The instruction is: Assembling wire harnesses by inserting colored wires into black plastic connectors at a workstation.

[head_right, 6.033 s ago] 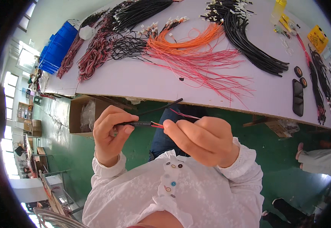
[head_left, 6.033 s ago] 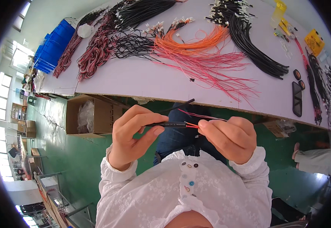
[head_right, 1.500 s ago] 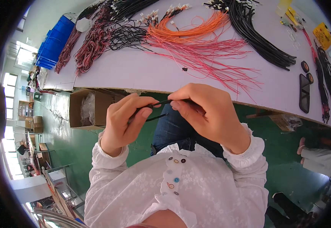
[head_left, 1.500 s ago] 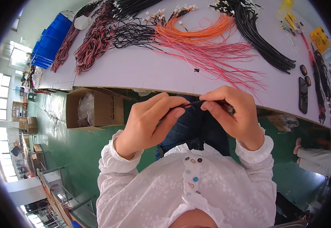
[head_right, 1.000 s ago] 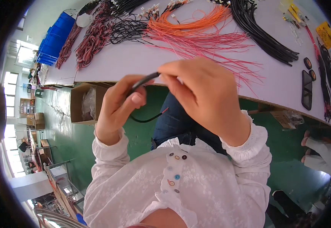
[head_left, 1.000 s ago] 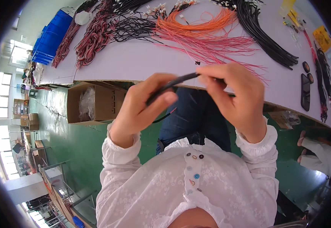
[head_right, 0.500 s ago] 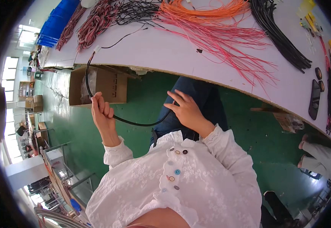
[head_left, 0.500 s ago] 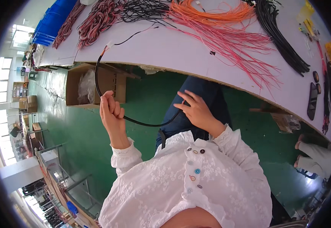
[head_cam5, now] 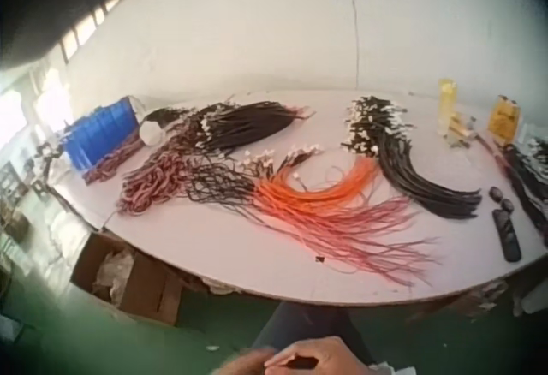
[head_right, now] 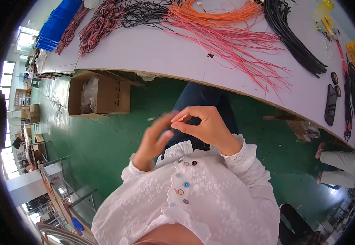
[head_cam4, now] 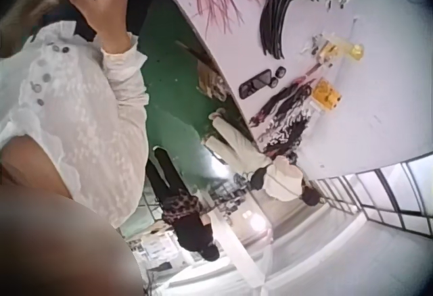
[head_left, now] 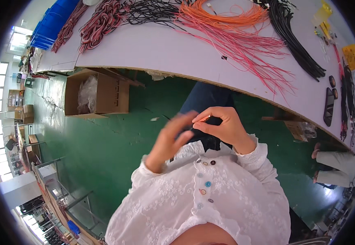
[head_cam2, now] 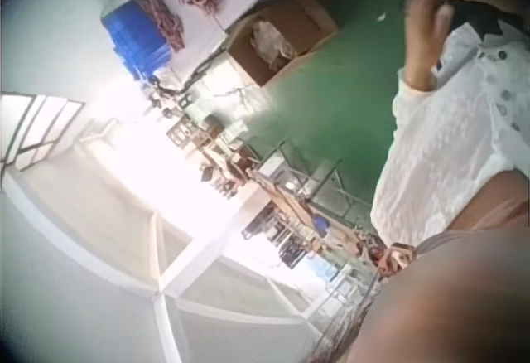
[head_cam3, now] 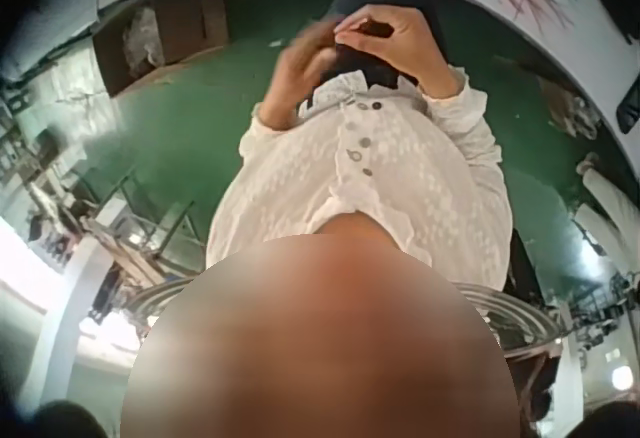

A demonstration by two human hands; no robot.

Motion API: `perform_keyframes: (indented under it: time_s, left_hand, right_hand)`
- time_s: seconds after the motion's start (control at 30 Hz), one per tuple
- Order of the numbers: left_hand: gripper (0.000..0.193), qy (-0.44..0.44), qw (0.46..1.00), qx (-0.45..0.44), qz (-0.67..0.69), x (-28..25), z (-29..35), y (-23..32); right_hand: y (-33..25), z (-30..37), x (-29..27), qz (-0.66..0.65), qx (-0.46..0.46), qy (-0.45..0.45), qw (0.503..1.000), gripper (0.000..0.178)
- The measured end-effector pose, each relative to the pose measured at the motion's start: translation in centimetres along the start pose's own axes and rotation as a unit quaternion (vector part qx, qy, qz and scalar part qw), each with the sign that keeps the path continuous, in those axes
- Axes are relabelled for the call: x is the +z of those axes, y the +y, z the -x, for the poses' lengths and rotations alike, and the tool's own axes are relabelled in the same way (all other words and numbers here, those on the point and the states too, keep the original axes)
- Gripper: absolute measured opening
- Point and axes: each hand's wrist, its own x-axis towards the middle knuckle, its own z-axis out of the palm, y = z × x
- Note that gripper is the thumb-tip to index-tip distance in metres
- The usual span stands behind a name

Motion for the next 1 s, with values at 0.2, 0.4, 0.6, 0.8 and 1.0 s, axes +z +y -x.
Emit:
perform_keyframes:
  time_s: [0.2,0.4,0.6,0.8,1.0]
  left_hand:
    - [0.018,-0.036,0.98,-0.014,0.195,3.0,-2.8,4.6]
    - [0.021,-0.004,0.973,-0.008,0.231,4.5,-2.6,4.0]
    - [0.024,-0.014,0.985,0.005,0.172,3.7,-2.6,4.3]
    - [0.022,-0.004,0.992,0.012,0.123,3.6,-2.7,4.8]
    - [0.014,-0.012,0.994,-0.027,0.101,4.2,-2.5,3.6]
  right_hand:
    - [-1.3,1.0,0.9,-0.115,0.047,0.149,0.981,0.015]
    - [-1.0,1.5,1.2,-0.126,0.023,0.203,0.971,0.015]
    - [-1.4,1.1,0.0,-0.121,0.003,0.205,0.971,0.015]
    - [-1.4,1.1,-0.5,-0.091,0.003,0.169,0.981,0.018]
    - [-1.0,1.1,-0.1,-0.194,-0.02,0.208,0.958,0.019]
